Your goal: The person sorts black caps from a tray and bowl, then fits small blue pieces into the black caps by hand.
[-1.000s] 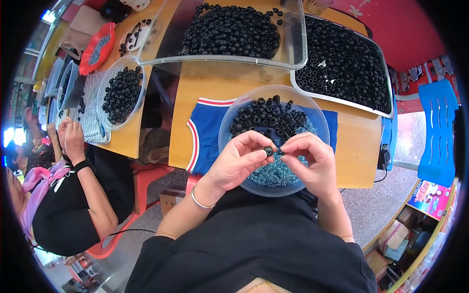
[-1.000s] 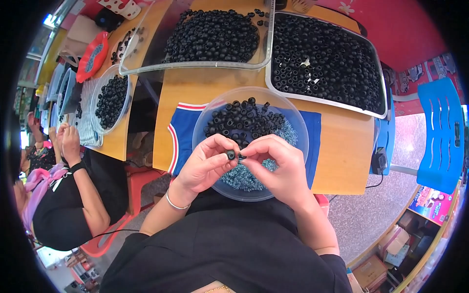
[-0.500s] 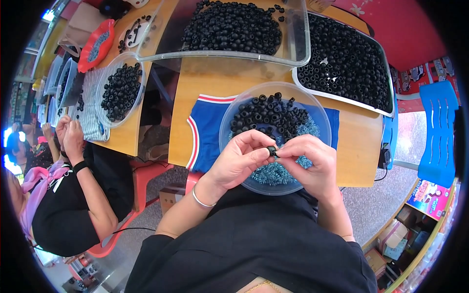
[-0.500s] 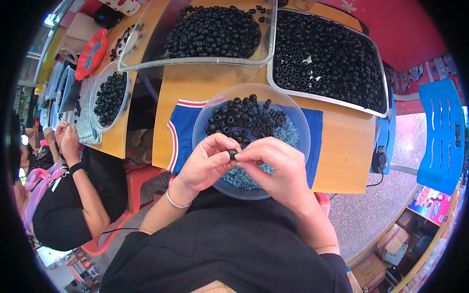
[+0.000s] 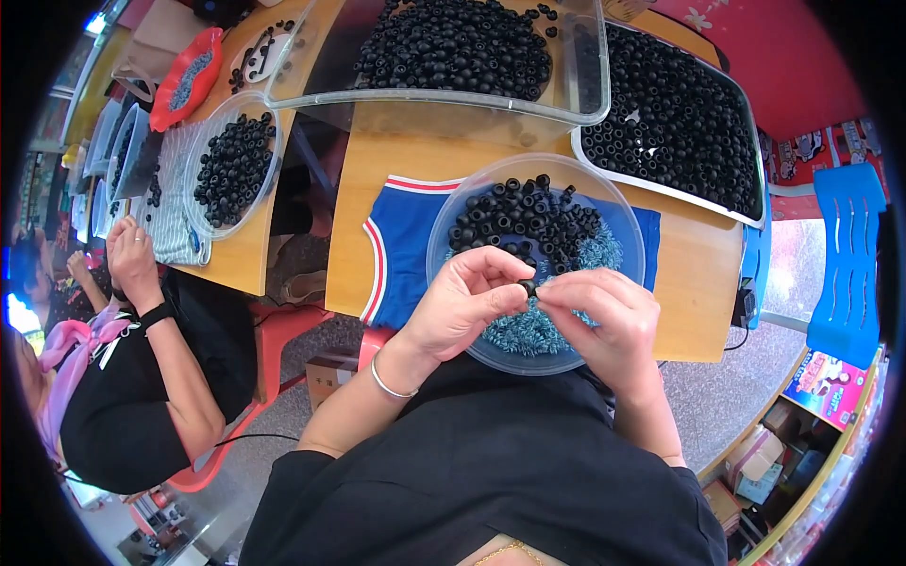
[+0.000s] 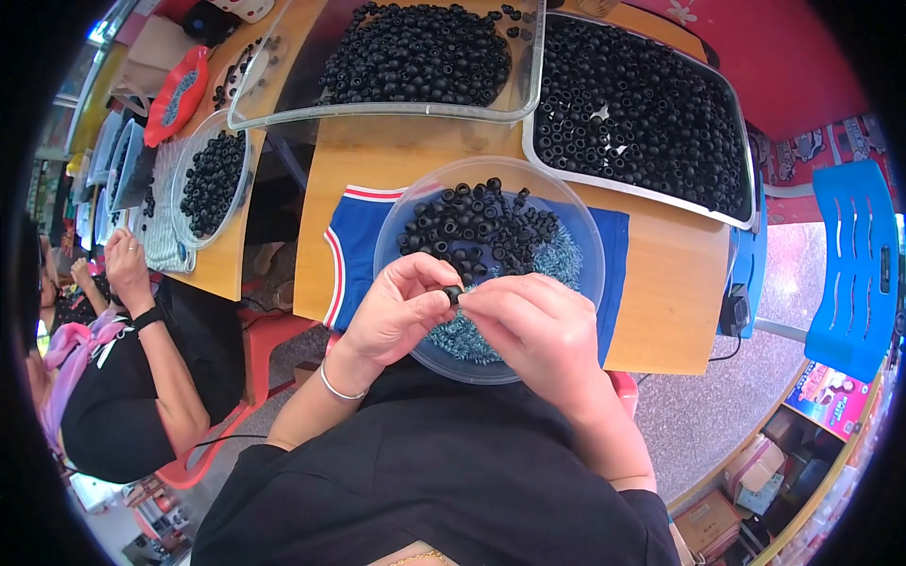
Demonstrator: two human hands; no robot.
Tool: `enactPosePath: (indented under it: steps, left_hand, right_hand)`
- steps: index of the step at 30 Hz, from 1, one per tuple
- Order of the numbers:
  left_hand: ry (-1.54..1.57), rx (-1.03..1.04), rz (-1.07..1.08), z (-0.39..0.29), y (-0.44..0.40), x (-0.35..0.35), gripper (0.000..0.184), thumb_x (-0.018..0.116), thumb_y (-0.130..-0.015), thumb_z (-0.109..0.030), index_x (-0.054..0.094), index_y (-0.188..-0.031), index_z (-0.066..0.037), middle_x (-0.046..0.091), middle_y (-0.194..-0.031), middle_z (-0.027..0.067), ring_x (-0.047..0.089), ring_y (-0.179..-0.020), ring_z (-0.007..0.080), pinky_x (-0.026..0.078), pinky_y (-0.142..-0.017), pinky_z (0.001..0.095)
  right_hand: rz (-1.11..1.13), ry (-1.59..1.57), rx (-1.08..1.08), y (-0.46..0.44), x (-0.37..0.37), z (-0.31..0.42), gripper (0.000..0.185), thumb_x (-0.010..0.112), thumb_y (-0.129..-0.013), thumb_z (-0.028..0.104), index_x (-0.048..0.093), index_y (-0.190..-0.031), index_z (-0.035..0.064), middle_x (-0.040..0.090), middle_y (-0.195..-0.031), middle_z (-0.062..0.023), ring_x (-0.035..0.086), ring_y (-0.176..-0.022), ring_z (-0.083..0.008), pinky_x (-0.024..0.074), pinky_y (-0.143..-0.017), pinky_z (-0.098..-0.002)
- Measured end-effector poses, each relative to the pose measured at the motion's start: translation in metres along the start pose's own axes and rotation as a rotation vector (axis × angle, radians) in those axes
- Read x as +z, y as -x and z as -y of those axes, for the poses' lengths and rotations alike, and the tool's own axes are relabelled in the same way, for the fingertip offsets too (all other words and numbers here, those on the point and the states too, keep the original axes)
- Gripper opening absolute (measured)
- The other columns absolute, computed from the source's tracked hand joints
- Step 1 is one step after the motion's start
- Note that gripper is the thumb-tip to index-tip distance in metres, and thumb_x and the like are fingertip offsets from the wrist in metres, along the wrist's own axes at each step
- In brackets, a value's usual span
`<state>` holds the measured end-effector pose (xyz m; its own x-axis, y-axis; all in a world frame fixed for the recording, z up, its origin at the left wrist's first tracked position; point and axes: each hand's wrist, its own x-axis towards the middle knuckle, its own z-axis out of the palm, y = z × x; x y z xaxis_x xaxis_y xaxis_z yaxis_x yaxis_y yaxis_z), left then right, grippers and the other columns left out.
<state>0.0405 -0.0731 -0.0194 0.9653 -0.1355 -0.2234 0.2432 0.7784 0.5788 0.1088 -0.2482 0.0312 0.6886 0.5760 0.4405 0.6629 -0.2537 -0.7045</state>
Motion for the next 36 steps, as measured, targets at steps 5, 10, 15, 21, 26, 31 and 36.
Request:
enactPosePath:
  steps: [5, 10, 15, 21, 26, 31, 36]
  left_hand:
    - [-0.018, 0.019, -0.012, 0.001, -0.001, 0.001, 0.018, 0.07, -0.084, -0.002, 0.064, -0.101, -0.002, 0.064, -0.095, 0.0053, 0.064, -0.08, 0.0129, 0.054, -0.072, 0.0239]
    - [-0.016, 0.009, 0.006, -0.002, 0.0, 0.003, 0.019, 0.069, -0.086, -0.004, 0.065, -0.104, 0.0, 0.064, -0.095, 0.0049, 0.064, -0.081, 0.0136, 0.054, -0.073, 0.0245]
    - [-0.095, -0.012, 0.008, -0.007, -0.001, 0.002, 0.019, 0.067, -0.088, -0.006, 0.066, -0.106, 0.001, 0.066, -0.093, 0.0052, 0.064, -0.079, 0.0112, 0.053, -0.074, 0.0238]
    - [-0.281, -0.108, 0.107, -0.026, -0.005, 0.004, 0.05, 0.07, -0.086, -0.01, 0.046, -0.129, -0.001, 0.062, -0.084, 0.003, 0.061, -0.073, 0.0096, 0.05, -0.068, 0.0213]
    - [-0.273, -0.199, 0.129, -0.033, -0.006, 0.008, 0.065, 0.073, -0.083, -0.011, 0.036, -0.135, -0.001, 0.059, -0.079, 0.0043, 0.063, -0.069, 0.0109, 0.051, -0.062, 0.0207]
    - [-0.328, -0.226, 0.122, -0.037, -0.009, 0.013, 0.067, 0.074, -0.082, -0.01, 0.036, -0.136, -0.001, 0.058, -0.076, 0.0048, 0.063, -0.066, 0.0119, 0.051, -0.06, 0.0204]
    - [-0.463, -0.102, 0.186, -0.058, -0.024, 0.028, 0.043, 0.067, -0.086, -0.002, 0.046, -0.123, -0.001, 0.063, -0.088, 0.0067, 0.065, -0.074, 0.0117, 0.052, -0.065, 0.0217]
  right_hand:
    - [-0.009, 0.003, 0.0, 0.0, 0.001, 0.001, 0.017, 0.077, -0.069, 0.003, 0.068, -0.082, 0.0068, 0.069, -0.08, -0.0062, 0.067, -0.071, -0.0208, 0.0538, -0.063, -0.0299]
    - [-0.005, -0.037, 0.018, 0.0, 0.001, -0.002, 0.016, 0.077, -0.069, 0.002, 0.068, -0.082, 0.0071, 0.069, -0.08, -0.006, 0.067, -0.072, -0.021, 0.0537, -0.063, -0.0296]
    - [0.056, -0.081, 0.015, 0.002, 0.001, -0.009, 0.023, 0.077, -0.068, 0.004, 0.069, -0.089, 0.0076, 0.066, -0.077, -0.0053, 0.066, -0.071, -0.0207, 0.0525, -0.062, -0.0309]
    - [0.315, -0.136, 0.144, -0.002, -0.006, -0.004, 0.037, 0.076, -0.071, 0.01, 0.066, -0.106, 0.0109, 0.061, -0.078, -0.0032, 0.063, -0.068, -0.0209, 0.0508, -0.062, -0.033]
    - [0.292, -0.106, 0.054, 0.0, -0.004, -0.004, 0.029, 0.076, -0.071, 0.011, 0.066, -0.099, 0.0106, 0.062, -0.078, -0.003, 0.064, -0.069, -0.0204, 0.0506, -0.059, -0.033]
    - [0.213, -0.117, 0.043, 0.004, 0.002, -0.007, 0.029, 0.076, -0.071, 0.011, 0.067, -0.098, 0.0098, 0.062, -0.077, -0.0035, 0.064, -0.067, -0.0203, 0.051, -0.059, -0.0316]
    - [0.12, -0.21, 0.197, 0.0, -0.007, -0.001, 0.046, 0.075, -0.074, 0.006, 0.063, -0.118, 0.0087, 0.064, -0.081, -0.0045, 0.061, -0.065, -0.0159, 0.0505, -0.06, -0.028]
